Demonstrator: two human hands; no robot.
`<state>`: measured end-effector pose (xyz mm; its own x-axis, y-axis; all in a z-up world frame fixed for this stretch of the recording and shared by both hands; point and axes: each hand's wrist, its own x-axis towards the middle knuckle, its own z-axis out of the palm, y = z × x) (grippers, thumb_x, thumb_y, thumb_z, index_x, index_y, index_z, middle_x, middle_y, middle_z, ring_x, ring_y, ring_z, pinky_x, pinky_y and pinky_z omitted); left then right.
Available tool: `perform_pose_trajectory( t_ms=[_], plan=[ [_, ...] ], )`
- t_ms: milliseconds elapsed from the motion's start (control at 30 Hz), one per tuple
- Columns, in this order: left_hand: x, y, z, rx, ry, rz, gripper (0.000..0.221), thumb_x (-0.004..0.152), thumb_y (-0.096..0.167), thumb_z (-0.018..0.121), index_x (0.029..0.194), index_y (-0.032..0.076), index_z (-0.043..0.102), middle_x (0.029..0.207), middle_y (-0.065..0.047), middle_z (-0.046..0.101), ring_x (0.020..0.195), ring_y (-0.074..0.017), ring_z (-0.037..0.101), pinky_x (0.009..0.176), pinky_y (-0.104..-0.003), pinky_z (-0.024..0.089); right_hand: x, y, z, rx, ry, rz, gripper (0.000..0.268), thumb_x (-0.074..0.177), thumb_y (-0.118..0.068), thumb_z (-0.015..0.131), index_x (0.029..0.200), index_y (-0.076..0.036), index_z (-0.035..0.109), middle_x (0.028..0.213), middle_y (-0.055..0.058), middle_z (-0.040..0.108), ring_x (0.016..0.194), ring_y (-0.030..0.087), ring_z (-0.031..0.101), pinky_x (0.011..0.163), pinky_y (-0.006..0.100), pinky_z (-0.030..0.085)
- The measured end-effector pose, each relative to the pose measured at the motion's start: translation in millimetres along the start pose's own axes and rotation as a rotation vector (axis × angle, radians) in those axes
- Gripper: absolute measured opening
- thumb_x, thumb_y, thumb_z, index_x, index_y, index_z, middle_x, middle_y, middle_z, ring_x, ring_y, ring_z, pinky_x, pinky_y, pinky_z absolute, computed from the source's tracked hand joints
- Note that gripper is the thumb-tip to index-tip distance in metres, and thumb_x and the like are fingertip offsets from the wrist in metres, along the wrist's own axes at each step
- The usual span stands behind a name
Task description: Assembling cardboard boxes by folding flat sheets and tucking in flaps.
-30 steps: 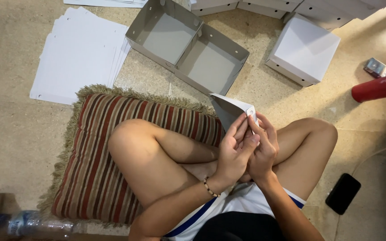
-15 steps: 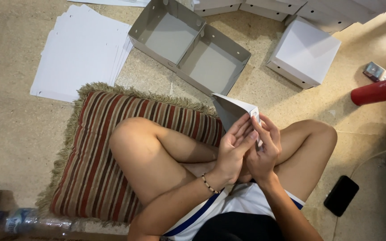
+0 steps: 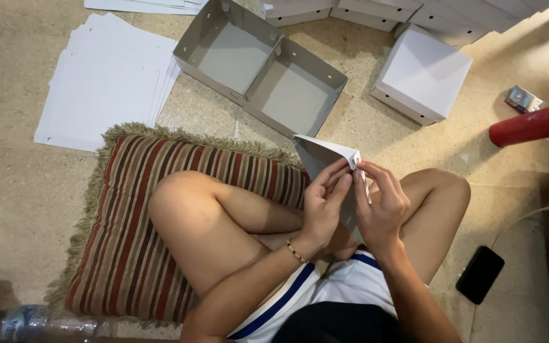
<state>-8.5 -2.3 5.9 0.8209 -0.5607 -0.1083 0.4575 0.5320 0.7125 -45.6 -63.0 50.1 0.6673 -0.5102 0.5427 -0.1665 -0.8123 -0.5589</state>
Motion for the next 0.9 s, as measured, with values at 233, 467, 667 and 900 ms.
perform_pose_trajectory(
  t_ms=[233,467,667,900],
  plan=[
    [13.0,-7.1,-2.7,0.049,0.176,0.041,0.024,0.081,0.012,0.067,0.102,0.001,0.062,0.084,-0.004,0.068,0.079,-0.0041,0.059,0.075,-0.02,0.048,1.8,-7.2,-1.9,0.074,-0.073,0.078,0.009,0.085,-0.003,0.061,0.093,-0.003,0.066,0.093,0.014,0.064,0.081,0.029,0.064,0.068,0.035,0.051],
    [7.9,3.2,1.9,0.206,0.188,0.132,0.02,0.082,0.011,0.066,0.098,0.0,0.064,0.082,-0.006,0.068,0.077,-0.0041,0.057,0.072,-0.023,0.049,2.4,-9.1,-1.0,0.032,-0.081,0.013,0.013,0.086,0.002,0.058,0.096,-0.003,0.065,0.095,0.013,0.062,0.086,0.028,0.062,0.071,0.036,0.05],
    [8.4,26.5,19.9,0.456,0.124,0.405,0.015,0.084,0.013,0.062,0.094,0.004,0.066,0.085,-0.01,0.068,0.084,-0.0157,0.063,0.074,-0.032,0.051,1.7,-17.6,3.0,0.219,0.136,0.017,0.011,0.089,0.006,0.052,0.098,0.006,0.057,0.1,0.019,0.055,0.093,0.028,0.057,0.076,0.034,0.05],
    [12.9,37.6,26.8,0.701,-0.201,0.867,0.015,0.085,0.013,0.06,0.099,0.01,0.066,0.09,-0.002,0.065,0.087,-0.0216,0.066,0.086,-0.034,0.051,-22.0,5.0,-19.9,0.732,0.247,0.476,0.016,0.091,-0.002,0.05,0.103,0.008,0.05,0.098,0.013,0.054,0.084,0.016,0.06,0.069,0.03,0.056]
  ],
)
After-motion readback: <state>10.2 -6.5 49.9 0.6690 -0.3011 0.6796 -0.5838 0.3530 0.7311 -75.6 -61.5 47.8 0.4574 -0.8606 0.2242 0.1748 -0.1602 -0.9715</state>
